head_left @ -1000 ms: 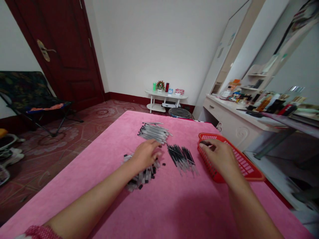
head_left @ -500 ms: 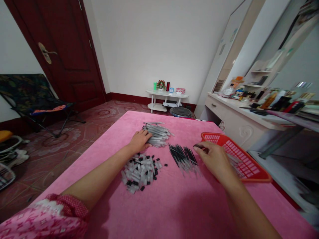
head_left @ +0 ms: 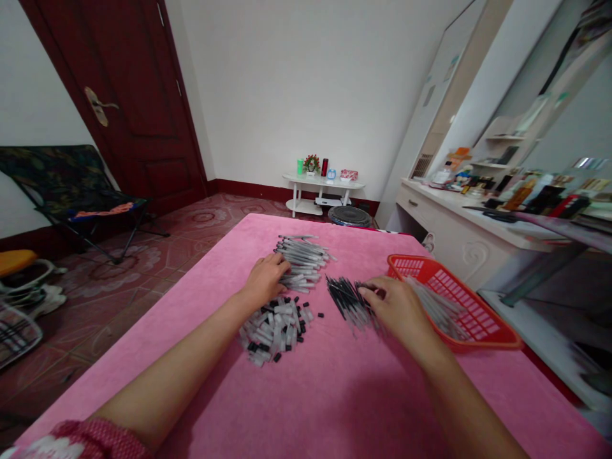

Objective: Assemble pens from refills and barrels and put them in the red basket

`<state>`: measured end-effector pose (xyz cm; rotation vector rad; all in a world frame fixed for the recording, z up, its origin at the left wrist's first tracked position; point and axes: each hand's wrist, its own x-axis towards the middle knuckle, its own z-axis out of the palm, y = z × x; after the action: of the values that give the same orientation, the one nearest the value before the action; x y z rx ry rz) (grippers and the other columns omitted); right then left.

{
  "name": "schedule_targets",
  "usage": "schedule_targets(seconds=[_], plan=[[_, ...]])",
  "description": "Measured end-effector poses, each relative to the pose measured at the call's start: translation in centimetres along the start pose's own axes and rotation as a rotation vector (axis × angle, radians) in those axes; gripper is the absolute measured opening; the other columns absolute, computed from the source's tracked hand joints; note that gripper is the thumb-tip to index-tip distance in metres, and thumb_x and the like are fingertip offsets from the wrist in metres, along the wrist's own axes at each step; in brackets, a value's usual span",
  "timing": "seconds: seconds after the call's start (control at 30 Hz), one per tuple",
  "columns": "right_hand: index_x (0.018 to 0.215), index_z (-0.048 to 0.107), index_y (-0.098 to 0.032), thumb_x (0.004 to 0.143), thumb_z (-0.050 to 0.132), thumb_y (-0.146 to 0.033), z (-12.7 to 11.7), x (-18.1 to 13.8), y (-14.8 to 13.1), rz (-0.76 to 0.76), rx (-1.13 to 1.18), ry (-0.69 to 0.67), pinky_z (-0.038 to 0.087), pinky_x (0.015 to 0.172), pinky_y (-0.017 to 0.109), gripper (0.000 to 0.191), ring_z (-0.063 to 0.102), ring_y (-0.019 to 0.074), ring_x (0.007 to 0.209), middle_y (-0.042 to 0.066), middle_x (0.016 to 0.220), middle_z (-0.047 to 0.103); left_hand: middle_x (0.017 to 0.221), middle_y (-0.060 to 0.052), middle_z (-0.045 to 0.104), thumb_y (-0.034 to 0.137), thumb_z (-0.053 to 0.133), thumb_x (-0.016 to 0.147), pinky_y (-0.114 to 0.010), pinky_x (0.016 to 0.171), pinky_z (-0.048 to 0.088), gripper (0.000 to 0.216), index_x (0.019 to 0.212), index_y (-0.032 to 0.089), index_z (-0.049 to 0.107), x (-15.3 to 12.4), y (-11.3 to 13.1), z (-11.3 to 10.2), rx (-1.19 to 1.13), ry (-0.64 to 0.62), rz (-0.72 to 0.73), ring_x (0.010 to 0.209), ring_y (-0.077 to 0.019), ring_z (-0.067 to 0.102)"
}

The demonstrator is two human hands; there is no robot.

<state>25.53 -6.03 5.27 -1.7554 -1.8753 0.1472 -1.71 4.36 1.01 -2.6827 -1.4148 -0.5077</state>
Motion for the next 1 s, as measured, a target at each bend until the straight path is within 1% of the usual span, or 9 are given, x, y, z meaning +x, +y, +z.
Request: schedule_targets(seconds=[0.1,0.27,0.47,0.6,0.67,0.8,0.87,0.93,1.0], plan=[[0.079,0.071,-0.017,0.081,0.052,-0.030,0.3,-0.1,-0.1,-0.023,0.013,-0.001,0.039,0.061,0.025,0.023,0.061,0.0176,0.068,0.006,0.077,0.070,0.100,-0.007,0.058,0.024,0.069,0.068,-0.037,0.084,0.042,0.021,0.088,0.023,0.064,-0.5,0.2,0.5,-0.016,-0.002,-0.012,0.100,-0.0249,0.052],[0.083,0.071,-0.018,0.082,0.052,-0.027,1.6,-0.7,-1.3,-0.039,0.043,-0.040,0.041,0.067,0.026,0.021,0.061,0.0189,0.076,0.006,0.084,0.069,0.092,-0.006,0.062,0.023,0.062,0.075,-0.035,0.081,0.042,0.011,0.086,0.022,0.066,-1.3,0.4,1.0,-0.072,0.052,-0.039,0.093,-0.0229,0.055],[0.110,0.062,-0.018,0.076,0.061,-0.027,4.7,-2.1,-3.9,-0.028,0.116,-0.101,0.041,0.070,0.025,0.035,0.060,0.0172,0.080,0.007,0.100,0.065,0.088,-0.008,0.062,0.020,0.047,0.085,-0.035,0.081,0.038,0.023,0.099,0.022,0.065,-2.6,4.4,-0.5,-0.115,0.058,0.186,0.090,-0.0212,0.054],[0.087,0.066,-0.018,0.083,0.053,-0.027,5.7,-2.7,-4.4,-0.020,0.094,-0.191,0.039,0.067,0.024,0.016,0.061,0.0174,0.078,0.006,0.084,0.067,0.091,-0.006,0.059,0.012,0.047,0.081,-0.034,0.080,0.036,0.028,0.103,0.023,0.062,-3.3,7.1,-1.3,-0.097,0.018,0.322,0.090,-0.0202,0.051],[0.073,0.064,-0.017,0.086,0.047,-0.028,6.0,-2.8,-4.3,-0.003,0.179,-0.242,0.036,0.060,0.023,0.024,0.057,0.0149,0.066,0.004,0.068,0.064,0.093,-0.007,0.059,0.013,0.046,0.083,-0.033,0.080,0.035,0.027,0.103,0.022,0.061,-3.5,7.5,-1.4,-0.090,0.030,0.345,0.091,-0.0200,0.050],[0.062,0.057,-0.014,0.084,0.045,-0.031,6.1,-2.5,-3.7,0.044,0.556,-0.397,0.029,0.048,0.020,0.030,0.042,0.0096,0.048,-0.003,0.050,0.047,0.086,-0.006,0.060,0.020,0.041,0.087,-0.032,0.074,0.034,0.021,0.093,0.020,0.061,-3.8,6.7,-1.2,-0.072,0.043,0.416,0.084,-0.0190,0.051],[0.061,0.056,-0.015,0.081,0.049,-0.030,5.8,-2.3,-3.3,0.046,0.619,-0.432,0.028,0.047,0.020,0.026,0.039,0.0088,0.047,-0.004,0.050,0.044,0.077,-0.004,0.060,0.023,0.041,0.087,-0.031,0.070,0.034,0.020,0.082,0.019,0.060,-3.8,5.5,-1.0,-0.086,0.033,0.421,0.075,-0.0177,0.051],[0.060,0.058,-0.015,0.078,0.052,-0.028,5.4,-2.1,-2.7,0.033,0.539,-0.369,0.029,0.049,0.020,0.023,0.043,0.0097,0.051,-0.004,0.053,0.048,0.067,-0.003,0.058,0.024,0.042,0.086,-0.029,0.064,0.034,0.022,0.071,0.018,0.057,-3.7,4.1,-1.0,-0.144,0.045,0.326,0.066,-0.0159,0.050],[0.063,0.060,-0.015,0.076,0.054,-0.029,5.2,-1.9,-2.2,0.039,0.415,-0.262,0.031,0.051,0.020,0.020,0.047,0.0114,0.057,-0.002,0.057,0.053,0.063,-0.002,0.056,0.030,0.042,0.087,-0.027,0.061,0.034,0.026,0.067,0.018,0.055,-3.3,2.7,-1.1,-0.275,0.120,0.120,0.062,-0.0146,0.049]])
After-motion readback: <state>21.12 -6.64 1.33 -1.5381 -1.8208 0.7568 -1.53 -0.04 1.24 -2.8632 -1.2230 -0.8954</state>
